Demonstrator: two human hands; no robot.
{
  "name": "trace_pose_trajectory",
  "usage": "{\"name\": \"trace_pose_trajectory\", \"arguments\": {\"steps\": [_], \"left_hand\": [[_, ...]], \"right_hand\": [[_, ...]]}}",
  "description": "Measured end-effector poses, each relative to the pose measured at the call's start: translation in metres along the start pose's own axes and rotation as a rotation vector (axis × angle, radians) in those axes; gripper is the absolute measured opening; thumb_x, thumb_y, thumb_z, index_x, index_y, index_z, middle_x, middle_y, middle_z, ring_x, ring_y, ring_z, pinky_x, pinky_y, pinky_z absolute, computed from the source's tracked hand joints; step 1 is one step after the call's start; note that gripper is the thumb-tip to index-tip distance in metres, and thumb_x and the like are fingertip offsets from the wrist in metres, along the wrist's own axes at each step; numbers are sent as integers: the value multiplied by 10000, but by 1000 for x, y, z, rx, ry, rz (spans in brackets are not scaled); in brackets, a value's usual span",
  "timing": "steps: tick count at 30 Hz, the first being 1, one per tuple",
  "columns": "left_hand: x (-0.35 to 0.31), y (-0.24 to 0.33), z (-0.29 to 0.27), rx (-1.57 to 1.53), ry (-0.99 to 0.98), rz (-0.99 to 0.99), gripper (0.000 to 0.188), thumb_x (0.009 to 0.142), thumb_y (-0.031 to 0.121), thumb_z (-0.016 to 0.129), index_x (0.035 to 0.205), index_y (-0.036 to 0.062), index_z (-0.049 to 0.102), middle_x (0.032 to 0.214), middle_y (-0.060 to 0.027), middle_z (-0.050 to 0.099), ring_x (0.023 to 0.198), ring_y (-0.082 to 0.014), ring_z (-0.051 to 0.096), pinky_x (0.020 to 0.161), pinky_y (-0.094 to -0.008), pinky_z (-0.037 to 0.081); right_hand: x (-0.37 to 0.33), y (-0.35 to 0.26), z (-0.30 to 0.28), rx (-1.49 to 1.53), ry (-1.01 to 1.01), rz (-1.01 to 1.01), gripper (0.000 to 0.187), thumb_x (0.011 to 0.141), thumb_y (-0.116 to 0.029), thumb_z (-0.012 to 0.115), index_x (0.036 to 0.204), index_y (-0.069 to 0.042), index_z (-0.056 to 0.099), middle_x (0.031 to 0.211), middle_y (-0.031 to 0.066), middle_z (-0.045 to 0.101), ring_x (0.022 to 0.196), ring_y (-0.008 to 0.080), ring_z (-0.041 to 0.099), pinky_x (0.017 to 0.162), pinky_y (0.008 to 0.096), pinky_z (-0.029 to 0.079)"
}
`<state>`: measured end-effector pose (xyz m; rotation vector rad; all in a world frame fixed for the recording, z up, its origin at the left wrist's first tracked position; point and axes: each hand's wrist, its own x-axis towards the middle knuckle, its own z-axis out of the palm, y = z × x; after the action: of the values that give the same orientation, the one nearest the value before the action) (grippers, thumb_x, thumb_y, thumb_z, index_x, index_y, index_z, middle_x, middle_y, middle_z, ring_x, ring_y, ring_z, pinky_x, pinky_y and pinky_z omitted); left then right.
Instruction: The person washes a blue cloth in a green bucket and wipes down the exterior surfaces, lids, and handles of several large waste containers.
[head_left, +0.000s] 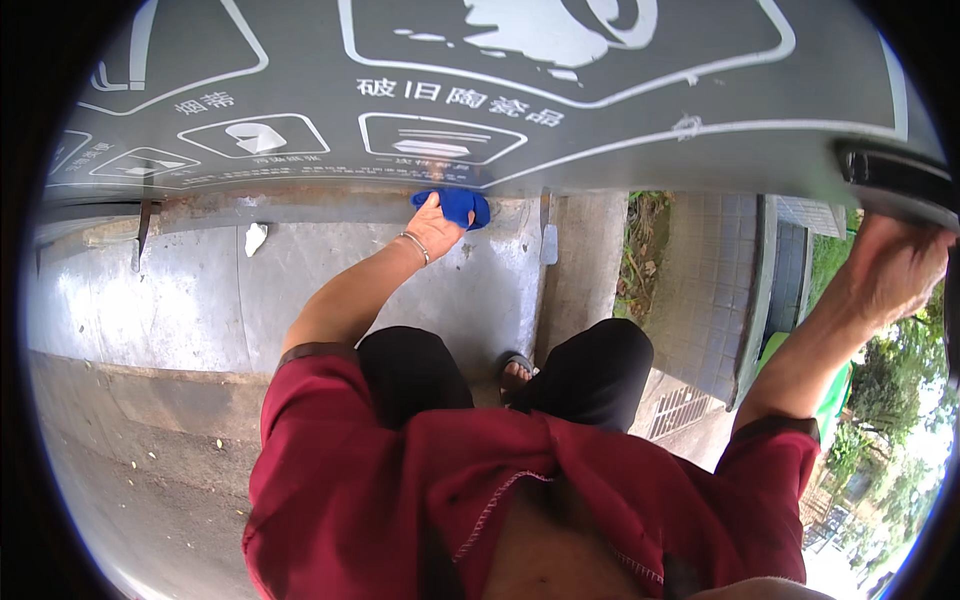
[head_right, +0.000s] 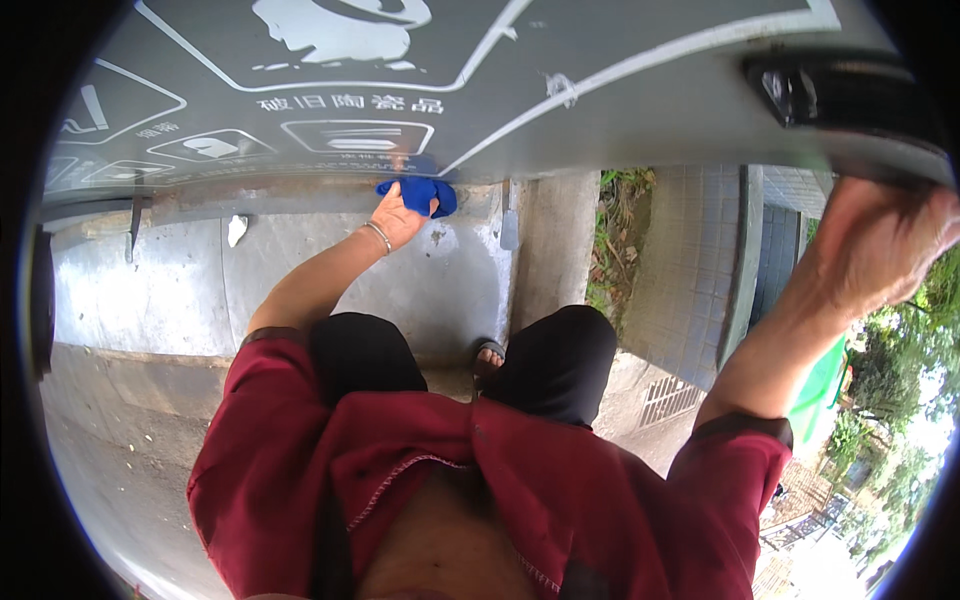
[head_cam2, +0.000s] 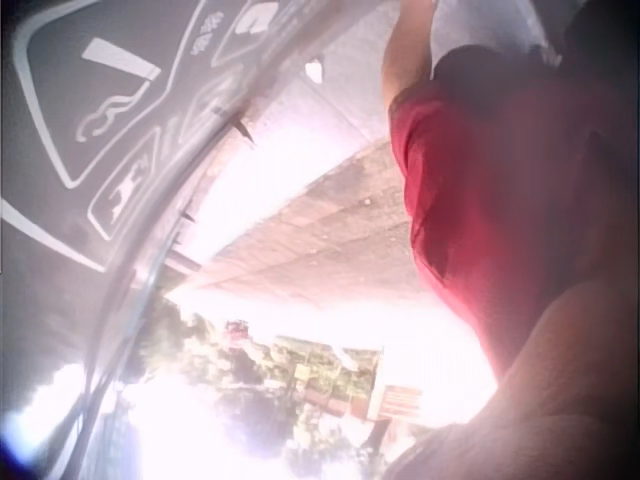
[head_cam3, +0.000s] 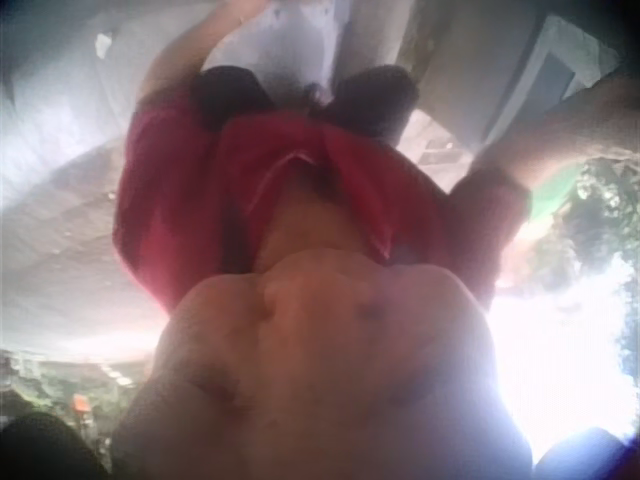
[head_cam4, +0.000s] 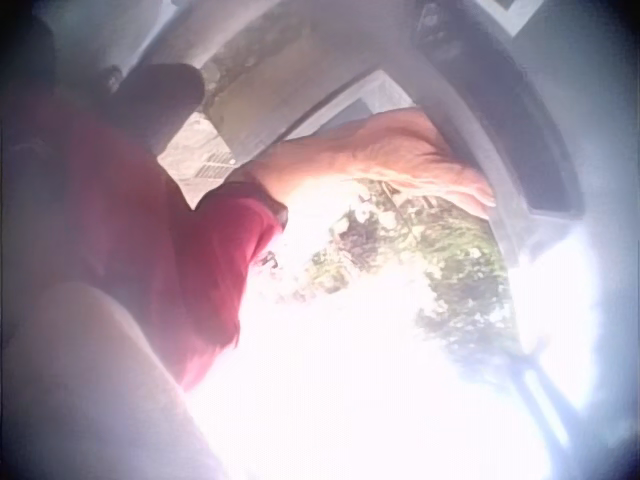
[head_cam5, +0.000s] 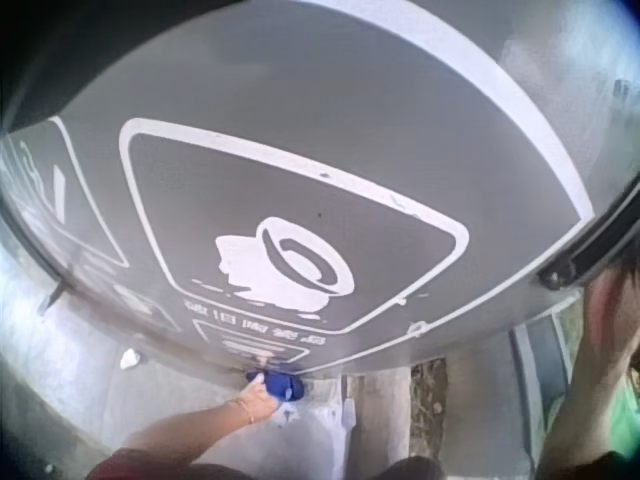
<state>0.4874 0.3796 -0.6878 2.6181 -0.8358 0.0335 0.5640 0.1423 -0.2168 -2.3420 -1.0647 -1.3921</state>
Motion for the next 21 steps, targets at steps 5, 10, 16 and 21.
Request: {"name": "trace_pose_trajectory", "arguments": {"steps": [5, 10, 16, 21], "left_hand": [[1, 32, -61, -791, 7, -275, 265, 739, 98, 690, 988, 97, 600, 984, -66, 583, 955, -217, 538, 878, -327, 398], [19, 60, -175, -1608, -277, -160, 270, 810, 112, 682, 1041, 61, 552, 998, 13, 542, 918, -63, 494, 839, -232, 415], [35, 98, -219, -1883, -235, -80, 346, 818, 83, 668, 1097, 68, 462, 1016, -2, 524, 947, -85, 501, 850, -256, 422], [30, 104, -237, -616, -5, 280, 413, 726, 198, 720, 1054, 20, 542, 1036, -146, 543, 988, -320, 530, 870, -355, 433]], "right_hand": [[-82, -45, 28, 654, -32, 824, 448, 907, -164, 513, 1313, -60, 354, 1261, 136, 452, 1104, 245, 477, 923, 458, 429], [-188, -106, 41, 1028, -625, 1330, 822, 840, -165, 647, 1452, -183, 99, 1303, 192, 397, 1135, 248, 457, 905, 427, 429], [-194, -143, 38, 1611, -226, 1616, 775, 878, -352, 574, 1451, -149, 94, 1361, 128, 365, 1220, 234, 396, 1016, 402, 330], [-183, -166, 45, 1674, -165, 1957, 381, 794, -75, 629, 1150, -42, 498, 1034, 74, 590, 894, 191, 610, 772, 342, 527]]}}
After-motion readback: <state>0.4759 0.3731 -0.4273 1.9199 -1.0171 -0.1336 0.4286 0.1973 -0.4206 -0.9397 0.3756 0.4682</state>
